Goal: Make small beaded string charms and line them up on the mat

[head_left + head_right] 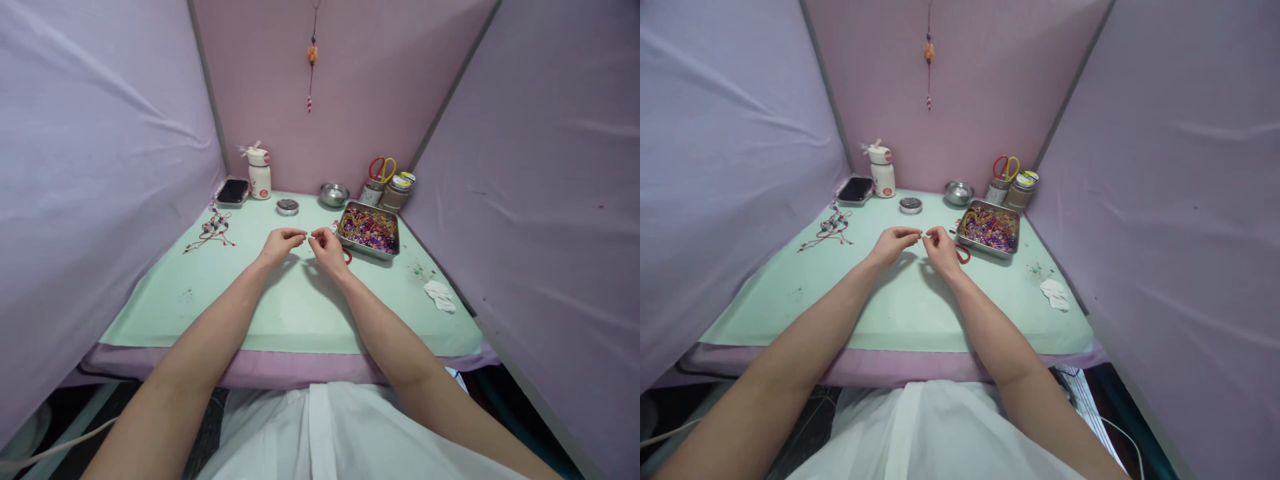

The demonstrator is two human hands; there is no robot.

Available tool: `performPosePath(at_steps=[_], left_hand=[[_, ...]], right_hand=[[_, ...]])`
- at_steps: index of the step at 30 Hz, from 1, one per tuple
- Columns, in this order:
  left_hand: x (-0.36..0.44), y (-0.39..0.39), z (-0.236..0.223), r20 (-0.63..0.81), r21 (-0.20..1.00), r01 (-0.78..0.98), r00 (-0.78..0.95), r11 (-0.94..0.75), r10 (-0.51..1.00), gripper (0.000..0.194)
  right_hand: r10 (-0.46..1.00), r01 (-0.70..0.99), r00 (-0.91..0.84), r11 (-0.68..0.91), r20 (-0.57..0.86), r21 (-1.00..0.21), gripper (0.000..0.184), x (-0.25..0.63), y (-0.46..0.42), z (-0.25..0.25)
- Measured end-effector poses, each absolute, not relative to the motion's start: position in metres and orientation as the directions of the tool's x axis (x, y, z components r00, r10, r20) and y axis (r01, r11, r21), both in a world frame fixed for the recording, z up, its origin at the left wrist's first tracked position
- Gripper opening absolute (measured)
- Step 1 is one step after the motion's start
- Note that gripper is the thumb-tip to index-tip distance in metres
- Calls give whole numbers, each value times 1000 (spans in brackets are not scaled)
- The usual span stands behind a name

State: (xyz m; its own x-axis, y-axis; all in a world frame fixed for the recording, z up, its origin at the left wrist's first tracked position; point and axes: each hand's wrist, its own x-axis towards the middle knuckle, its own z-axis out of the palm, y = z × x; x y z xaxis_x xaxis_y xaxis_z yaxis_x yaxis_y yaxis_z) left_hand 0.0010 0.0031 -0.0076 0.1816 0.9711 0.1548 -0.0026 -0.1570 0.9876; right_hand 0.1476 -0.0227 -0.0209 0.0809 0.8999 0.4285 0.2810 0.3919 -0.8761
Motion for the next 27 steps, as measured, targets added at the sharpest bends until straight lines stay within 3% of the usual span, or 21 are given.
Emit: performPosePath(at_steps=[4, 15, 27], left_hand=[[1, 5, -8, 155, 988, -14, 170, -155, 973, 30], [0, -1, 3, 40, 982, -189, 180, -6, 983, 23], [-2, 1, 0, 83, 996, 4, 253, -87, 964, 23]], right_hand=[[899, 340, 89, 377, 429, -861, 13, 149, -23, -19], [899, 287, 86, 391, 430, -875, 17, 148, -23, -18], [879, 289, 70, 434, 471, -853, 19, 148, -22, -19]])
